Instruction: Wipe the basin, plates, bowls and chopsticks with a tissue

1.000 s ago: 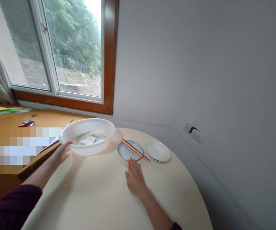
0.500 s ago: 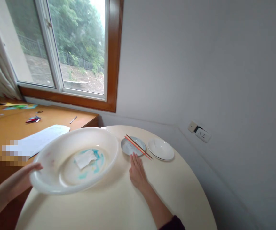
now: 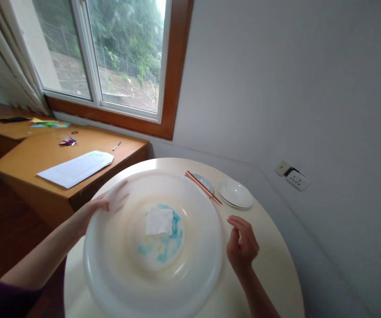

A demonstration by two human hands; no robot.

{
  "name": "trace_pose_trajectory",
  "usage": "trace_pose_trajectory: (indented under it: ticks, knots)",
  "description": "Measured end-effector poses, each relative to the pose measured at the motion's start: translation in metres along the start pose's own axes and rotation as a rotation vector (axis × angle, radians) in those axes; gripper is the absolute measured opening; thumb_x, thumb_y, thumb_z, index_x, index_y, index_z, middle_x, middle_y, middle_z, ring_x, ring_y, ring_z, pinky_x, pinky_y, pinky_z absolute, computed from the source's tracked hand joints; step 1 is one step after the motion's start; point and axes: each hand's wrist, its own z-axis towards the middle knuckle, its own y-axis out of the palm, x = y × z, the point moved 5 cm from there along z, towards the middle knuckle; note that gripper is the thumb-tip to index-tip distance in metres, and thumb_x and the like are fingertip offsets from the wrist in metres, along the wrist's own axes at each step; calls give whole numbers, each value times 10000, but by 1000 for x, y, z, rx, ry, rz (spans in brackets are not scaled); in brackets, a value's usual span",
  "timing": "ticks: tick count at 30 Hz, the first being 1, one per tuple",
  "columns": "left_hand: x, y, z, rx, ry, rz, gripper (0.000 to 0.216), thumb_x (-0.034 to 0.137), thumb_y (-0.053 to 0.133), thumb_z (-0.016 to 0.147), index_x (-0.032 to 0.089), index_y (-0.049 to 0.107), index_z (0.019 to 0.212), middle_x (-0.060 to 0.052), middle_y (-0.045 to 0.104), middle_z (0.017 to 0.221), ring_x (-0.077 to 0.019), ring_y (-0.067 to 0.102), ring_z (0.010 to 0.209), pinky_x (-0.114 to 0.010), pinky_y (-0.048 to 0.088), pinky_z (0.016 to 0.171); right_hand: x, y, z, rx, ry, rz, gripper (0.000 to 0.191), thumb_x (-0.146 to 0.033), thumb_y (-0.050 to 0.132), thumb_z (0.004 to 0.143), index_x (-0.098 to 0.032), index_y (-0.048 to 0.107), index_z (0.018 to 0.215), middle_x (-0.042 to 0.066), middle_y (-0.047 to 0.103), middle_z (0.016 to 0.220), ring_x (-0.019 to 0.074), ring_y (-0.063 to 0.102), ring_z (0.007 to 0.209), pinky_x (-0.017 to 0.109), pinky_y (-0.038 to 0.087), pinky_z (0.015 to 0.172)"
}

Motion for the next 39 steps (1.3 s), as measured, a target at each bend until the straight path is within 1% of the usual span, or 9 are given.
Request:
trace_pose_trajectory:
  ticks: [2,4,7,9,13,18,27,33,39]
  knots:
    - [6,17,0,-97,-28,-36,884,135,492,500,295,331,1355,-9,645,1097,-284,584,1008,-303,528,725,-14,-14,16,26,-16,88,223,-58,400,821,-190,580,842,48,604,821,162,593,807,341,511,706]
    - [13,33,-1,-157,-11,-51,844,114,494,507,292,390,1326,13,632,1135,-276,562,1047,-252,516,705,-32,-12,29,-114,-52,160,249,-37,389,814,-195,580,843,40,601,803,154,593,821,323,515,708]
    - [21,56,-2,-242,38,-86,799,94,484,513,257,447,1295,19,620,1166,-274,523,1108,-234,492,755,-55,17,27,-634,-121,108,349,-55,331,834,-167,576,1055,100,625,1040,169,568,1021,356,497,861]
    - [23,70,-3,-284,57,-101,785,86,476,512,235,464,1282,5,623,1166,-274,516,1119,-249,478,799,-60,39,8,-973,-130,12,399,-129,319,875,-94,474,1241,171,488,1292,212,433,1223,401,418,983]
    - [26,90,-7,-323,88,-97,801,81,468,474,220,488,1262,-16,631,1155,-273,517,1119,-276,451,861,-50,67,-36,-1323,-76,-131,580,-314,350,916,61,263,1349,277,174,1426,319,113,1347,477,267,1070]
    - [36,107,-19,-414,131,-27,811,84,461,461,233,498,1258,-16,642,1133,-289,520,1108,-305,448,855,-32,85,-50,-1205,-57,-238,676,-417,369,905,24,191,1384,273,67,1436,344,8,1340,533,247,1055]
    - [46,128,-37,-623,150,52,839,77,451,456,232,480,1281,-11,701,897,-226,626,792,-262,476,657,-47,109,6,-856,-85,-372,742,-450,428,873,-2,159,1399,268,148,1434,336,45,1353,575,167,1063]
    - [48,134,-38,-603,145,85,800,48,481,455,228,536,1233,21,691,759,-141,586,629,-184,427,535,-100,115,-9,-974,-222,-195,774,-469,452,857,42,192,1376,254,175,1437,323,52,1360,536,147,1090]
    - [48,126,-32,-425,94,54,676,82,502,510,247,595,1159,16,704,822,-146,598,629,-202,443,557,-129,83,-41,-1241,-486,-3,644,-461,292,920,35,319,1330,198,306,1413,244,174,1353,366,130,1127]
